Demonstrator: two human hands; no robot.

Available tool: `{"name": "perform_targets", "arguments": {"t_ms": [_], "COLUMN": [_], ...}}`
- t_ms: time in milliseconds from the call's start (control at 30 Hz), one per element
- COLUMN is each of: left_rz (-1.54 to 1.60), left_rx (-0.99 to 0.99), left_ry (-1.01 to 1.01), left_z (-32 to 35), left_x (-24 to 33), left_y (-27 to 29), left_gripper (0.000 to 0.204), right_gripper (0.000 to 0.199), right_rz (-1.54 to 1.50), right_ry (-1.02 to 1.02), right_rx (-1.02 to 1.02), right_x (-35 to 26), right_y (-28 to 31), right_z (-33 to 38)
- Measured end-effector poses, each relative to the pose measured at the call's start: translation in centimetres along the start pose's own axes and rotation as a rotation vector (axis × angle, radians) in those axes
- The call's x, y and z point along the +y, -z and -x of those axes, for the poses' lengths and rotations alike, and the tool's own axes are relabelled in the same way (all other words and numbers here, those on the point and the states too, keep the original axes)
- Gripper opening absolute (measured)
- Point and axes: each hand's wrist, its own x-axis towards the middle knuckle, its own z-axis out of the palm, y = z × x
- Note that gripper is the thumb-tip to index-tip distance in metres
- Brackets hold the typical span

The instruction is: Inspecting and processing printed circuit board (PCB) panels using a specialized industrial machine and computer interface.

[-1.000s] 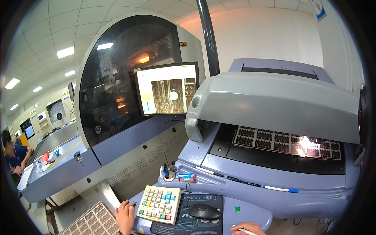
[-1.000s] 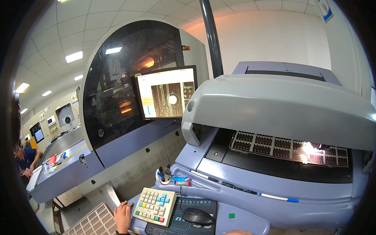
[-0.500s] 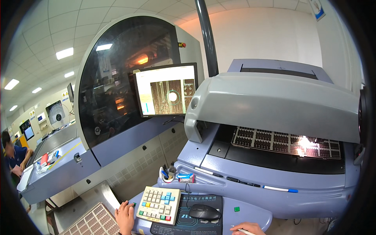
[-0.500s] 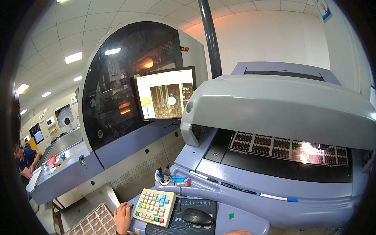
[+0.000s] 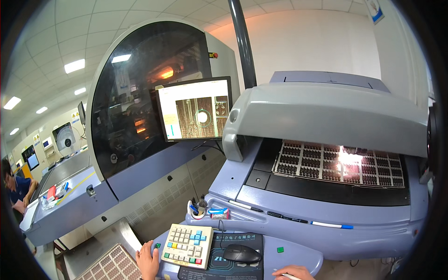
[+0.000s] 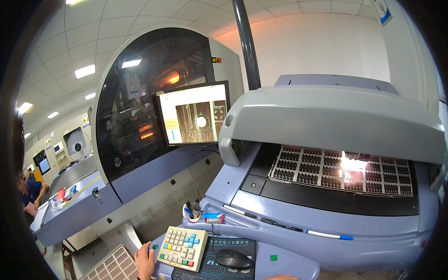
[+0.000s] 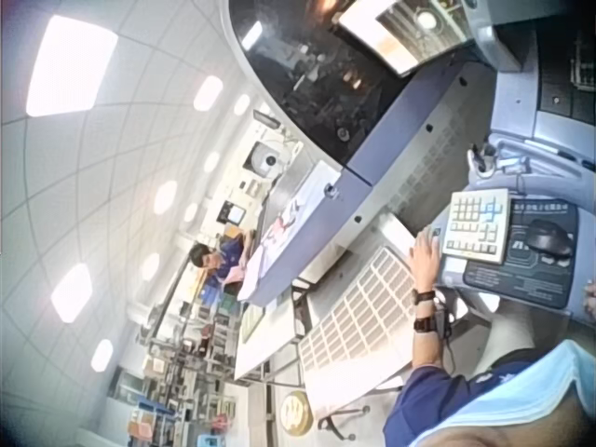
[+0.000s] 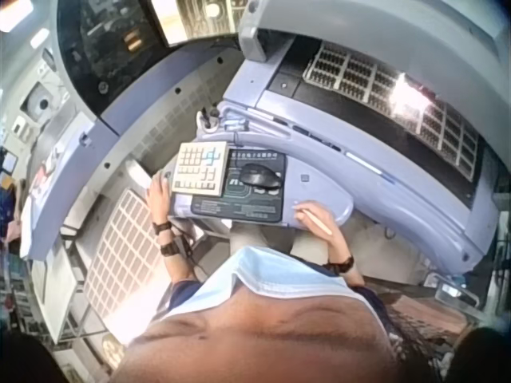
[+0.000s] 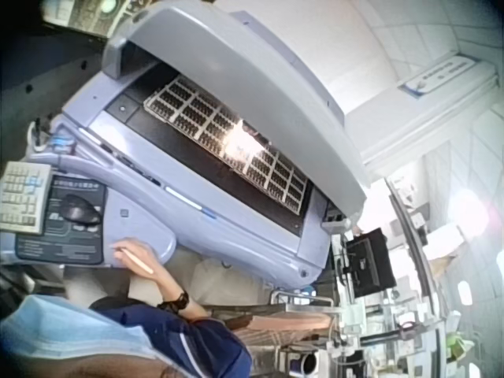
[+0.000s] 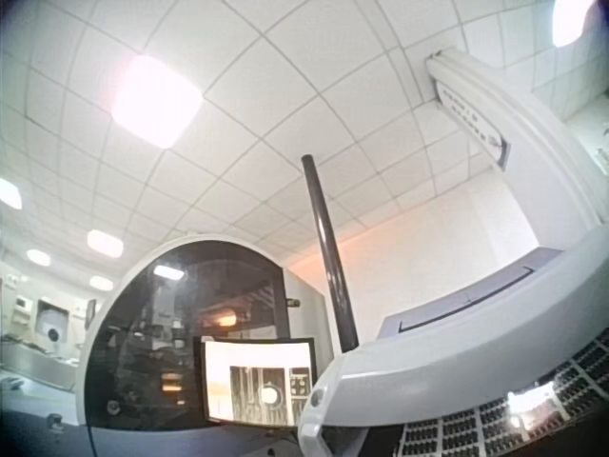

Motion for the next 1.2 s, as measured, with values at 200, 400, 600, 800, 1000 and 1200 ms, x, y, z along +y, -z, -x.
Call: {"name": "perform_targets", "arguments": {"t_ms": [200,400,600,800,1000,1200], "left_rz": [-0.027,0.031,0.015,0.019,0.026,0.038], "left_rx": [0.012,-0.003,-0.009,0.008,-0.011,-0.016], "left_ry": [0.003,-0.033,-0.016,-0.021,-0.012,-0.020], "left_z": [0.1,0.2,0.3,0.3,0.3,0.3], "left_x": [-1.4,0.3,0.1,0.0,0.4,0.6], "left_y": [-1.0,0.6,0.5,0.2,0.7,0.8], "left_gripper": [0.044,0.039,0.039,0.038,0.039,0.039], "right_gripper": [0.018,0.018,0.018,0.018,0.018,0.017], "right_rz": [-0.005,-0.003,-0.007,0.003,0.024,0.002], "right_ry": [-0.026,-0.049,-0.001,0.008,0.004,0.018], "right_rx": [-0.012,-0.018,0.009,0.013,0.010,0.024], "right_x": [0.4,0.9,0.5,0.4,0.8,1.0], "right_y": [-0.1,-0.3,-0.2,-0.2,-0.4,-0.4], "right_z": [0.1,0.1,0.0,-0.1,-0.1,0.0]}}
